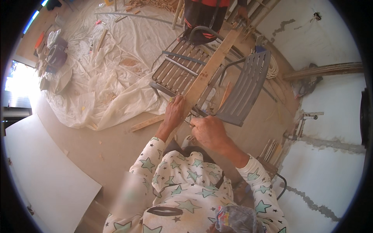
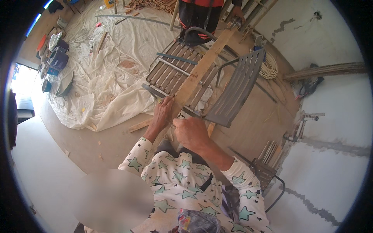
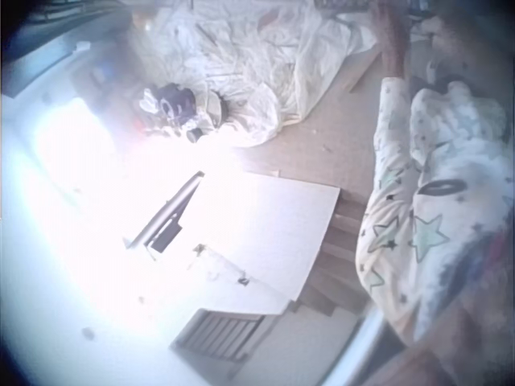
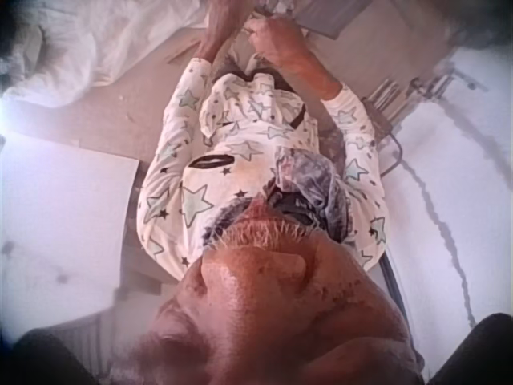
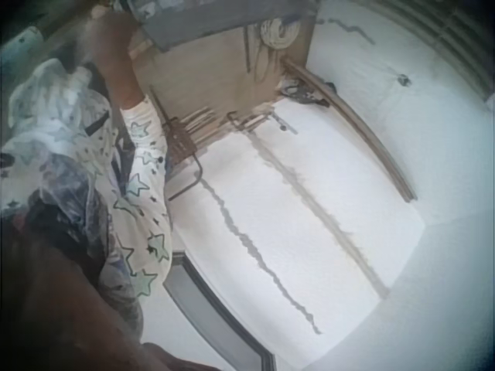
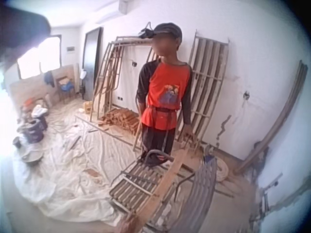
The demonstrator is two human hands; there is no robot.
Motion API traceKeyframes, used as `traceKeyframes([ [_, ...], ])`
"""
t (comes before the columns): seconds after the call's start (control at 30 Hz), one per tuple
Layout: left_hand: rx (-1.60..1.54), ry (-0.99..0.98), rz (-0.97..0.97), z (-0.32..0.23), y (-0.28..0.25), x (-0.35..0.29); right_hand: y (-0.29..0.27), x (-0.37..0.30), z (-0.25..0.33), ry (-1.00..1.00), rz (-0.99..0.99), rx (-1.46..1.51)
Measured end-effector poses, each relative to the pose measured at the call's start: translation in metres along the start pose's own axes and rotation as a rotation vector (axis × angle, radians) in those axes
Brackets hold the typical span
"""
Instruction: The person uses pliers to bend and secure metal wire ties around a wooden plank that is clamped to a metal chair frame. They repeatedly adjust the wire and tighten it to fasten the plank to the chair structure.
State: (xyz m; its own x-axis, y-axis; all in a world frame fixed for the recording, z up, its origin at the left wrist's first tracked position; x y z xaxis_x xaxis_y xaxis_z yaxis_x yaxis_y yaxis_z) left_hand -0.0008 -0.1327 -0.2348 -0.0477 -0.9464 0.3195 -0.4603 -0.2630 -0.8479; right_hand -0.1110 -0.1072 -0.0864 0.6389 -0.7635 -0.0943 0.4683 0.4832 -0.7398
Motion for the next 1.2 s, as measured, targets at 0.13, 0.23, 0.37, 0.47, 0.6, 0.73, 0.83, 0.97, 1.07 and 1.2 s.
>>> traceKeyframes([
  [0.13,0.003,0.023,0.022,-0.013,-0.017,-0.004,-0.013,0.023,0.013,-0.055,0.02,-0.116],
  [0.23,-0.047,0.091,0.058,-0.02,-0.016,0.001,-0.025,0.053,0.0,-0.06,-0.006,-0.212],
  [0.37,-0.092,0.09,0.017,-0.02,-0.023,0.005,-0.036,0.097,0.012,-0.172,0.045,-0.335],
  [0.47,-0.131,0.019,0.055,-0.012,-0.016,0.008,-0.028,0.126,0.013,-0.237,0.047,-0.371],
  [0.6,-0.142,-0.061,0.049,-0.007,-0.017,0.01,-0.022,0.145,0.013,-0.294,0.005,-0.357],
  [0.73,-0.184,-0.104,0.064,-0.004,-0.012,0.015,-0.023,0.151,0.012,-0.374,-0.029,-0.412],
  [0.83,-0.304,-0.123,-0.049,-0.003,-0.018,0.016,-0.022,0.154,-0.002,-0.263,0.05,-0.422],
  [0.97,-0.288,-0.166,0.007,0.015,-0.006,0.009,-0.057,0.112,0.033,-0.548,-0.325,-0.401],
  [1.07,-0.277,-0.23,0.006,0.03,-0.003,0.0,-0.077,0.067,0.031,-0.425,-0.613,-0.148],
  [1.2,-0.297,-0.292,-0.003,0.029,0.005,0.003,0.02,0.044,-0.074,0.283,-0.121,-0.009],
])
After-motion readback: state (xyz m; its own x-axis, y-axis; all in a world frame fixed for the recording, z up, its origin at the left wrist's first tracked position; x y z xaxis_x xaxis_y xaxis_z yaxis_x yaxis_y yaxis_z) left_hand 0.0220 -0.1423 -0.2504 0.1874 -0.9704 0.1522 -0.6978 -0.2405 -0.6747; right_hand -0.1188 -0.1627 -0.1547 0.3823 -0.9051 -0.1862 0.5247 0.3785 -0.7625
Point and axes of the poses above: each hand's wrist, its own x-axis towards the middle knuckle, its own y-axis out of the palm, z = x × y, the point moved 9 cm from there along x, towards the middle knuckle, and after that the axes turned 13 degrees about x, right-handed, at the moved point
